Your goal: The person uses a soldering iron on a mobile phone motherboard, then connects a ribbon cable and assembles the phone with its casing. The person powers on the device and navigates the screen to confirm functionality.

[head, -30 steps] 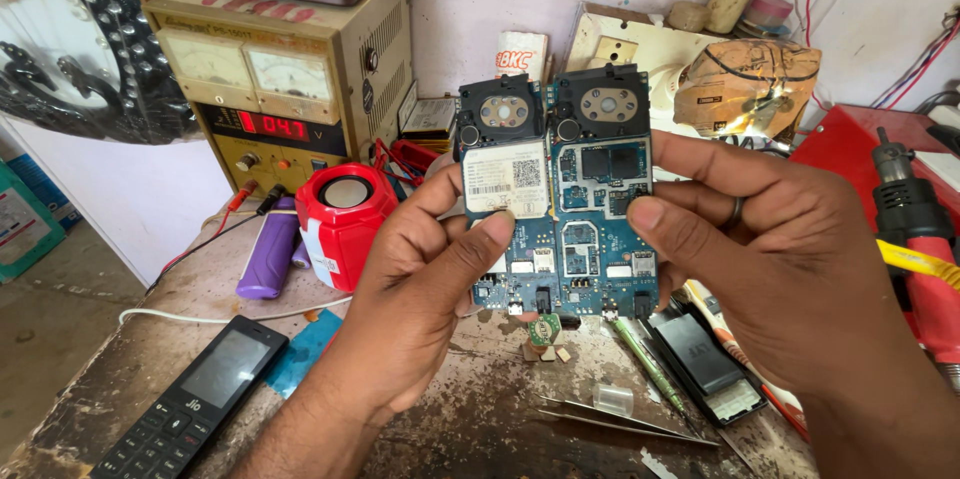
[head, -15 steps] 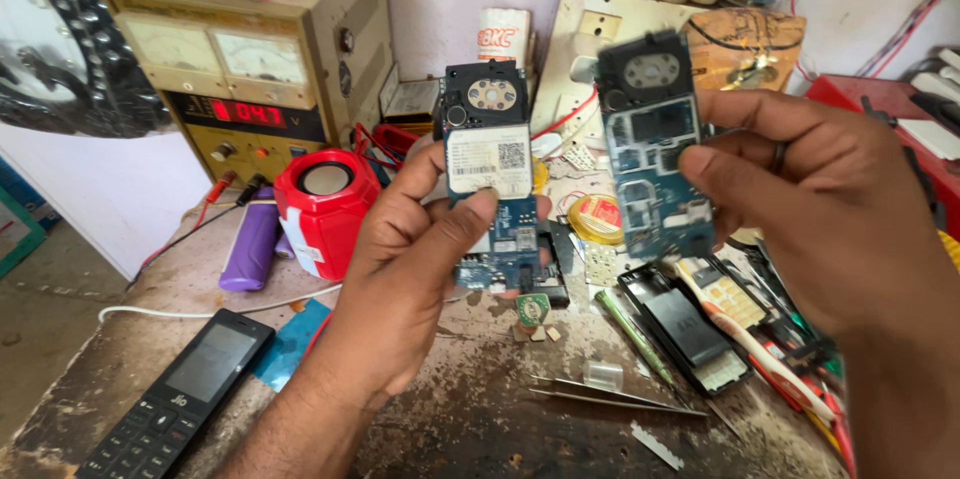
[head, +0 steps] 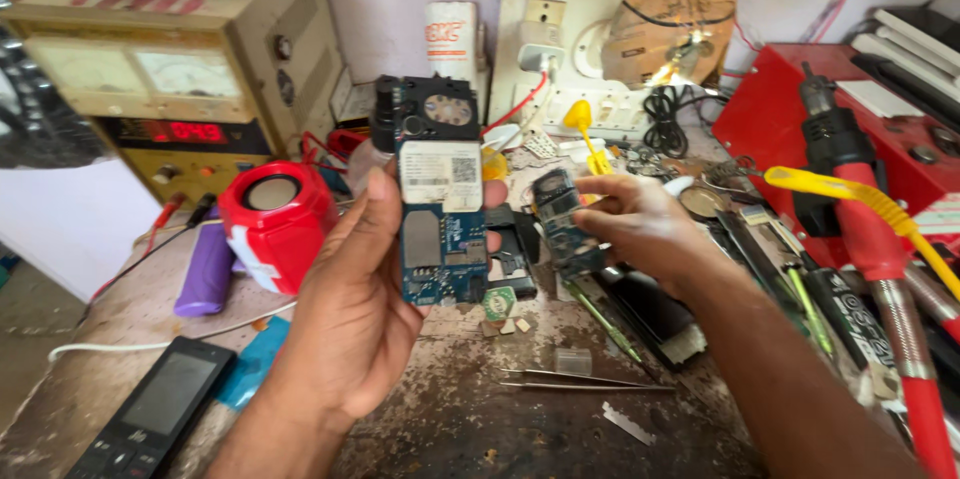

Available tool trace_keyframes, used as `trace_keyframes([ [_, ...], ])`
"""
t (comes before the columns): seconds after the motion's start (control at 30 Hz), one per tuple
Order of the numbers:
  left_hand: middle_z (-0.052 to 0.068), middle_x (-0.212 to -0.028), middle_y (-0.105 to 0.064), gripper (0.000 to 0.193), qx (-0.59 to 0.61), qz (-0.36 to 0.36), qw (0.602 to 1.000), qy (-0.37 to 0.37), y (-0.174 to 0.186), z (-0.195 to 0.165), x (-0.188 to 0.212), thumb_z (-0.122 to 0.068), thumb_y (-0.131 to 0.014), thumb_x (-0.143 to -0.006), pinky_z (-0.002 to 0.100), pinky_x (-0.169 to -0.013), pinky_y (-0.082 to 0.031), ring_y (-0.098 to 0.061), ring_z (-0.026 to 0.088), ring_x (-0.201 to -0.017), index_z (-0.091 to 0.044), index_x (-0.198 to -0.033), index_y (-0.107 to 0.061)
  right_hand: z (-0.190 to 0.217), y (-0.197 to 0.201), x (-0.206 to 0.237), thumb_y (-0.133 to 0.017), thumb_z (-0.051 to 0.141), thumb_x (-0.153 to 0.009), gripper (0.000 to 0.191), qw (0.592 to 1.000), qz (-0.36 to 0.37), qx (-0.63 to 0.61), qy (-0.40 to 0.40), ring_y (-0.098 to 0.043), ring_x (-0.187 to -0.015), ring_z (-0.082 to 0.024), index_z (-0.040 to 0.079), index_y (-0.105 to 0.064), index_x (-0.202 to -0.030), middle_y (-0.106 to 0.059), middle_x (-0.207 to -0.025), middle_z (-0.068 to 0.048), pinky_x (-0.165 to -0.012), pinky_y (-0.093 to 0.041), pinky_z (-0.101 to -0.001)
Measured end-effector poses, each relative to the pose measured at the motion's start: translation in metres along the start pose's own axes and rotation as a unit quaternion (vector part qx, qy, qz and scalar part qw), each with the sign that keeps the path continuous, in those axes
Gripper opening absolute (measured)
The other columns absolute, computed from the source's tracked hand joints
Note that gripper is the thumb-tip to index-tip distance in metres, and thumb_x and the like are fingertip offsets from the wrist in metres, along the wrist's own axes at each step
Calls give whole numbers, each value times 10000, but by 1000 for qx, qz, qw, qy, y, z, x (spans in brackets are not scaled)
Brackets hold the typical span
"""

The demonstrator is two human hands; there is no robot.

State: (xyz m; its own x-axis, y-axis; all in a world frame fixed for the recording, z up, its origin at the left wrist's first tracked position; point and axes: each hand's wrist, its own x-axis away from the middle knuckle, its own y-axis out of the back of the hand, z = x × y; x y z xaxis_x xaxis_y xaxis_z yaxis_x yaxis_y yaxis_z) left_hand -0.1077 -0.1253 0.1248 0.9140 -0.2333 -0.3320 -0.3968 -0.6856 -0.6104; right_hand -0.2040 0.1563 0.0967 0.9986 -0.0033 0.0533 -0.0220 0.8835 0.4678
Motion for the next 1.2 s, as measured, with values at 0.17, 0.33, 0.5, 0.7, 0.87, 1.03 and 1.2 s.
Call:
trace_keyframes([
  [0.17,149,-1257,-715,500,-14,-11,1000,6,4,8,3,-273,-538,-1036,305,-859,-532,-694,189,-1106,-59,-1487,-510,-4,-23,-4,-758,158,-875,555,995,21,70,61,-612,-673,-104,94,-613,-1407,-729,-907,-64,-538,-514,-253],
  [0.33,174,-1281,-733,473,-70,33,997,0,13,14,6,-233,-596,-1041,261,-802,-520,-681,140,-1045,-26,-1465,-558,16,-7,14,-772,196,-860,451,985,-60,149,63,-740,-789,-102,132,-679,-1297,-778,-1033,-34,-594,-617,-219],
  [0.5,113,-1189,-736,482,-132,12,991,-2,16,16,6,-242,-681,-983,256,-765,-491,-585,92,-896,6,-1391,-617,52,41,63,-766,263,-862,268,941,-144,279,129,-767,-771,-169,101,-782,-1075,-817,-939,-62,-683,-592,-329],
  [0.7,9,-993,-710,455,-172,-21,984,41,13,15,10,-273,-699,-901,266,-764,-530,-615,77,-874,-40,-1290,-663,39,36,111,-818,410,-815,322,912,-88,400,-31,-774,-857,-190,135,-776,-977,-816,-940,-45,-815,-586,-370],
  [0.87,-1,-973,-678,428,-188,1,982,31,13,16,14,-279,-718,-929,264,-763,-506,-574,81,-850,-9,-1260,-690,16,27,119,-799,364,-814,243,895,-109,427,-69,-755,-924,-182,217,-771,-1006,-809,-990,22,-848,-578,-382],
  [1.03,-12,-972,-683,434,-207,15,977,50,11,19,13,-244,-731,-907,251,-774,-500,-583,71,-865,-12,-1271,-690,15,29,117,-733,399,-893,211,876,-184,440,-72,-756,-888,-201,251,-781,-1036,-807,-987,6,-838,-587,-383],
  [1.2,16,-1031,-739,465,-257,28,964,62,11,22,12,-202,-745,-878,244,-824,-530,-631,72,-900,-26,-1300,-667,13,22,122,-715,455,-855,260,879,-157,442,-86,-761,-854,-205,306,-800,-1052,-813,-968,26,-801,-598,-404],
])
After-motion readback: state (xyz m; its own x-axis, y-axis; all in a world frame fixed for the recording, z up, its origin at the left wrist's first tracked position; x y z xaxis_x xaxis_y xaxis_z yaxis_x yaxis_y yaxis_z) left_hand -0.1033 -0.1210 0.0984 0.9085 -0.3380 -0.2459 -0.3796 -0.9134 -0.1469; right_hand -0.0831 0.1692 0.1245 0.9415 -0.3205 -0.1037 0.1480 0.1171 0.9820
